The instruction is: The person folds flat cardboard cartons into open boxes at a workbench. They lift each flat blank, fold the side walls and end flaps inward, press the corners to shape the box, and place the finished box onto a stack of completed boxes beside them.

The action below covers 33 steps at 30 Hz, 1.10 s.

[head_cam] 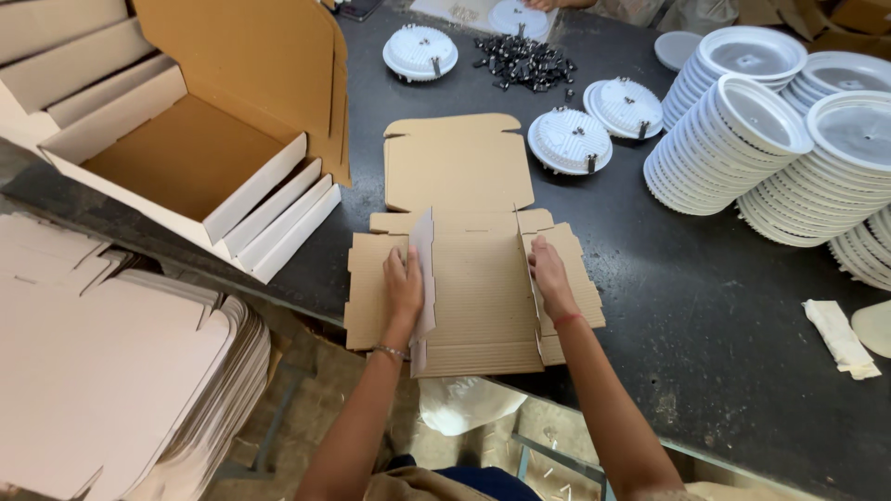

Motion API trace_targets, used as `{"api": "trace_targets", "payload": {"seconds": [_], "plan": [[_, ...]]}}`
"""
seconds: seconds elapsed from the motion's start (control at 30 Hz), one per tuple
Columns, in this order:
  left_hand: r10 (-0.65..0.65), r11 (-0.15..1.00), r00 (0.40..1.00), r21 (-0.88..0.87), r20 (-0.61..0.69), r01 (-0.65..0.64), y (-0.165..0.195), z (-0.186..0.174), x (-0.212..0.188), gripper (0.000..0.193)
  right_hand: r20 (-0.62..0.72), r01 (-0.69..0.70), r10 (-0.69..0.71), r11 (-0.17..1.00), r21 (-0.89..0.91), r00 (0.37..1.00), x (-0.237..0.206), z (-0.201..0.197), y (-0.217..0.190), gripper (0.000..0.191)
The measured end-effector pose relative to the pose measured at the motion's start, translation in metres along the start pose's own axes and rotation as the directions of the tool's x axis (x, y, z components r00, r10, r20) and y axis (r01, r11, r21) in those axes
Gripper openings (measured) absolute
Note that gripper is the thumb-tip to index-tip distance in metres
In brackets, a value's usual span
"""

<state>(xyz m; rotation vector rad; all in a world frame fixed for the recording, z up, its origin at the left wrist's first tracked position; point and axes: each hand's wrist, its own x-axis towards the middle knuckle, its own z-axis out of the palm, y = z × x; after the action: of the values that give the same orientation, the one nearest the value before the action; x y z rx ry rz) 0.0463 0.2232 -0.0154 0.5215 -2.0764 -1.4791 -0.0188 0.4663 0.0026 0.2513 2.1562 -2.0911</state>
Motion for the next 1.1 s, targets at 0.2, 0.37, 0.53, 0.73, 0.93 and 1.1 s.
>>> {"api": "trace_targets", "payload": {"seconds": [0.2,0.37,0.53,0.73,0.93,1.1], "plan": [[-0.371,0.853,0.916,-0.334,0.151,0.401,0.015,0.000,0.026,0.055,0.019,-0.125,0.125,0.992,-0.010,0.992,0.011,0.007,-0.012,0.041],[-0.318,0.792,0.937,-0.501,0.148,0.348,0.010,-0.003,0.021,0.059,0.066,-0.112,0.100,0.972,0.206,0.993,0.003,0.007,-0.008,0.062],[0.083,0.901,0.996,0.426,0.023,-0.085,0.000,0.003,0.008,0.054,-0.075,0.063,-0.069,0.995,-0.072,0.995,0.002,0.024,0.012,0.090],[0.149,0.784,0.965,0.569,0.214,-0.247,-0.008,0.007,0.002,0.050,-0.048,0.092,-0.236,0.547,-0.832,0.970,-0.002,0.047,0.027,0.065],[0.348,0.666,0.884,0.582,0.312,-0.467,-0.015,0.010,0.006,0.045,0.125,0.229,-0.344,0.281,-0.932,0.931,-0.015,0.054,0.022,0.055],[0.331,0.751,0.882,0.472,0.336,-0.462,0.008,0.010,0.021,0.034,0.349,0.535,-0.550,0.220,-0.816,0.758,0.001,0.048,0.006,0.046]]}}
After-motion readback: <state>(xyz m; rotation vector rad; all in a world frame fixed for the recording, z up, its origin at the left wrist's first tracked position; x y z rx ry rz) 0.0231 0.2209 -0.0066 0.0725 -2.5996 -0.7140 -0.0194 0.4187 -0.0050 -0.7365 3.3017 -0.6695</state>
